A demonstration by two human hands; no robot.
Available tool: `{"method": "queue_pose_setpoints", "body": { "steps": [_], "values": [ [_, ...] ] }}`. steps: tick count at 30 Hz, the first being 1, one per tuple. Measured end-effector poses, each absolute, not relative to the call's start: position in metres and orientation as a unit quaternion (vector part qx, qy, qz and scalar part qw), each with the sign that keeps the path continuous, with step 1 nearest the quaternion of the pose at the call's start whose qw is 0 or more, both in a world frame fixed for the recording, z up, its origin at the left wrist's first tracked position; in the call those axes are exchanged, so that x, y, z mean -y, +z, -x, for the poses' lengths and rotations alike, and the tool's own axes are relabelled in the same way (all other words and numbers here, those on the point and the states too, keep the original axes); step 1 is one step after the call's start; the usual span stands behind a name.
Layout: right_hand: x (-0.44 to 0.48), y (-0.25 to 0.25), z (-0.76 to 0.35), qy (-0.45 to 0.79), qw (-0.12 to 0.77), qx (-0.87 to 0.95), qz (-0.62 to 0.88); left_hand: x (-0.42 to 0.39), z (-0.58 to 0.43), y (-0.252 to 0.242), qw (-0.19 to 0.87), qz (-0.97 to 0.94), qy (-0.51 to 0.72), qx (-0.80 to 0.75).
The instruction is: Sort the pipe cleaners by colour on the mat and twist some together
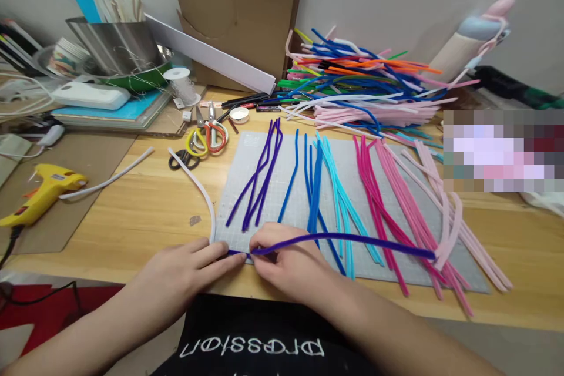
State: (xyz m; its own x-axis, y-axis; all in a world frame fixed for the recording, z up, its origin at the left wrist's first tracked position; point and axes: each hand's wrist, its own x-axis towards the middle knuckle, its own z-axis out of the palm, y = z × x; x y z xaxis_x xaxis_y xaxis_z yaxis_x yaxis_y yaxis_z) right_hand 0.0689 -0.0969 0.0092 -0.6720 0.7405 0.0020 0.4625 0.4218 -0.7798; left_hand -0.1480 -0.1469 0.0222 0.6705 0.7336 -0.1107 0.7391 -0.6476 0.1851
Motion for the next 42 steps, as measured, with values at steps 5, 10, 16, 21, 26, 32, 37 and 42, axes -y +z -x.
{"method": "queue_pose_setpoints", "body": {
  "steps": [5, 10, 16, 21, 26, 32, 37, 42],
  "values": [
    [0.097, 0.009, -0.069, 0.409, 0.182, 0.812, 0.374, 0.145, 0.148, 0.021, 0.116, -0.909, -0.032, -0.399],
    [0.098, 0.011, -0.066, 0.423, 0.176, 0.808, 0.37, 0.145, 0.149, 0.02, 0.119, -0.912, -0.025, -0.393],
    [0.101, 0.01, -0.057, 0.396, 0.182, 0.828, 0.352, 0.145, 0.149, 0.018, 0.115, -0.915, -0.011, -0.387],
    [0.102, 0.011, -0.058, 0.388, 0.189, 0.841, 0.327, 0.145, 0.15, 0.017, 0.103, -0.918, 0.002, -0.382],
    [0.113, 0.014, -0.075, 0.324, 0.182, 0.863, 0.341, 0.146, 0.151, 0.016, 0.107, -0.92, 0.026, -0.375],
    [0.124, 0.008, -0.086, 0.276, 0.168, 0.89, 0.323, 0.147, 0.152, 0.016, 0.113, -0.916, 0.015, -0.384],
    [0.124, 0.006, -0.085, 0.276, 0.147, 0.896, 0.316, 0.147, 0.152, 0.017, 0.113, -0.916, 0.023, -0.384],
    [0.123, 0.003, -0.085, 0.271, 0.15, 0.901, 0.303, 0.147, 0.152, 0.016, 0.115, -0.916, 0.029, -0.382]
  ]
}}
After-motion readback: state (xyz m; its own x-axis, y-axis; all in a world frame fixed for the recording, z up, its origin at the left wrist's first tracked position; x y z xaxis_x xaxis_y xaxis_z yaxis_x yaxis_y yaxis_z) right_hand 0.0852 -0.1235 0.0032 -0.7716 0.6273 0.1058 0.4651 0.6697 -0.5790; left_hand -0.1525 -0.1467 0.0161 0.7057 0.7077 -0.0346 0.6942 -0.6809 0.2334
